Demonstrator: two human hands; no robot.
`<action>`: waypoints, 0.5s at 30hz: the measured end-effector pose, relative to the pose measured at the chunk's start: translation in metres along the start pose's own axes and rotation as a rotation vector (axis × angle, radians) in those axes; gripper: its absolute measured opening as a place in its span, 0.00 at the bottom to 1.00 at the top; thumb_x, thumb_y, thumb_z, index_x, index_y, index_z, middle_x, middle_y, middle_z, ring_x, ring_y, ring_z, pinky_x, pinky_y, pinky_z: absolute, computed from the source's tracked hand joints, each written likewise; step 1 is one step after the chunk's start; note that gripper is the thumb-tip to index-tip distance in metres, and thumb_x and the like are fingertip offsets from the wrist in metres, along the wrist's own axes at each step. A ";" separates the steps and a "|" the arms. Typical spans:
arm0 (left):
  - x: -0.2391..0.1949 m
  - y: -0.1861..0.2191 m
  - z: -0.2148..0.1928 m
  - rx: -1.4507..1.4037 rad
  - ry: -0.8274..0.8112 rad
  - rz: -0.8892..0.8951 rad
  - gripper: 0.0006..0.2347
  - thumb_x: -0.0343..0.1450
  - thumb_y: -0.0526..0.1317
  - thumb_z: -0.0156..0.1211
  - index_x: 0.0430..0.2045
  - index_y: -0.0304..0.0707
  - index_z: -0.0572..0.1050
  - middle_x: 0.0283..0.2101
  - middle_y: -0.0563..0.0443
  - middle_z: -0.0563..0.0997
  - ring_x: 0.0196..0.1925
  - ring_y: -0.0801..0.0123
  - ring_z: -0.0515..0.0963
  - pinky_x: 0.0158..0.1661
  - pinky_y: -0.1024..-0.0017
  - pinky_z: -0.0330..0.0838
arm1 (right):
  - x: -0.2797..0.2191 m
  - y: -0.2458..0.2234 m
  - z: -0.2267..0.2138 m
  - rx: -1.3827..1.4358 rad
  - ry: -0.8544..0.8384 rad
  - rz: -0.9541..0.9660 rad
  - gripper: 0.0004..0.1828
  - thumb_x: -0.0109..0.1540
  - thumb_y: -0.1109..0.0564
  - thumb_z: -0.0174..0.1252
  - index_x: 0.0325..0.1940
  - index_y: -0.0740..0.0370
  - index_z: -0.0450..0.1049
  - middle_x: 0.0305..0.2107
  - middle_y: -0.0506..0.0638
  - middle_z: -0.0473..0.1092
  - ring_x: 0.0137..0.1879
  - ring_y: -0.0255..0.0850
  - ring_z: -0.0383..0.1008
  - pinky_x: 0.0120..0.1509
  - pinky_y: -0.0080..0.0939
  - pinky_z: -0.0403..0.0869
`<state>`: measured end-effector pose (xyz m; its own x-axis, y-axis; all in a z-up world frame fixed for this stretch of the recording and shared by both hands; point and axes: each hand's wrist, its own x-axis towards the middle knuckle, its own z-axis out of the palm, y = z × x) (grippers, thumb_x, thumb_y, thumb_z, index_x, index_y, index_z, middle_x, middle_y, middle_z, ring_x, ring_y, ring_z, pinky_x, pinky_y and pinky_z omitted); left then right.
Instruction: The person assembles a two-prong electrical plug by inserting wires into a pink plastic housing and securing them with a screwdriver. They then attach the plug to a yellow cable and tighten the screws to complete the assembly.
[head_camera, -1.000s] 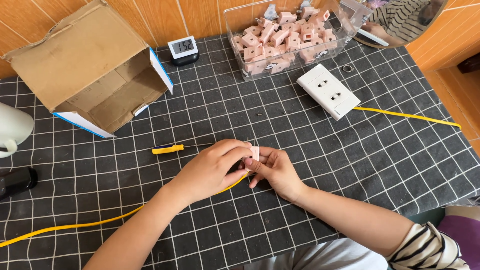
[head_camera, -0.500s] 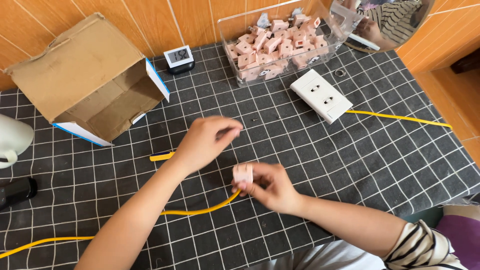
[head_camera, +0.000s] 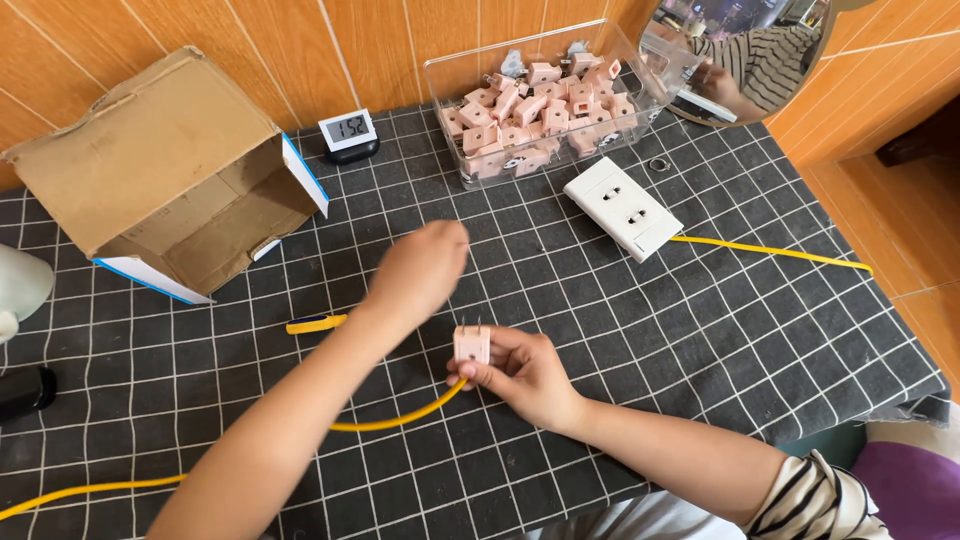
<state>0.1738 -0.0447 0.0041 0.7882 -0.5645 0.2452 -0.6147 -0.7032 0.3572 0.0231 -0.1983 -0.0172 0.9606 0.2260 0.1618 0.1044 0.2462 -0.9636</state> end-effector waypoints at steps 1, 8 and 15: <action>-0.012 0.008 -0.021 -0.002 0.001 -0.002 0.05 0.73 0.36 0.54 0.34 0.41 0.78 0.30 0.49 0.80 0.33 0.53 0.85 0.34 0.61 0.79 | 0.001 0.000 -0.001 -0.002 -0.002 0.002 0.21 0.63 0.64 0.64 0.60 0.76 0.73 0.35 0.66 0.81 0.40 0.46 0.84 0.43 0.44 0.85; -0.092 0.055 -0.048 -0.783 0.083 -0.240 0.06 0.70 0.31 0.65 0.37 0.38 0.84 0.34 0.44 0.87 0.34 0.58 0.90 0.33 0.70 0.85 | 0.013 0.006 -0.003 0.056 0.145 0.245 0.26 0.61 0.67 0.64 0.63 0.78 0.71 0.42 0.68 0.81 0.43 0.45 0.85 0.46 0.42 0.87; -0.107 0.047 -0.017 -0.670 0.131 -0.163 0.05 0.68 0.32 0.70 0.34 0.41 0.85 0.33 0.51 0.86 0.34 0.65 0.87 0.32 0.75 0.85 | 0.010 0.003 -0.003 0.002 0.107 0.246 0.33 0.60 0.70 0.65 0.68 0.76 0.66 0.46 0.71 0.80 0.47 0.45 0.83 0.48 0.44 0.87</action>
<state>0.0611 -0.0107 0.0100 0.8916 -0.3881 0.2334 -0.3717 -0.3326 0.8667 0.0337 -0.1988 -0.0189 0.9788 0.1785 -0.1007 -0.1359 0.1976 -0.9708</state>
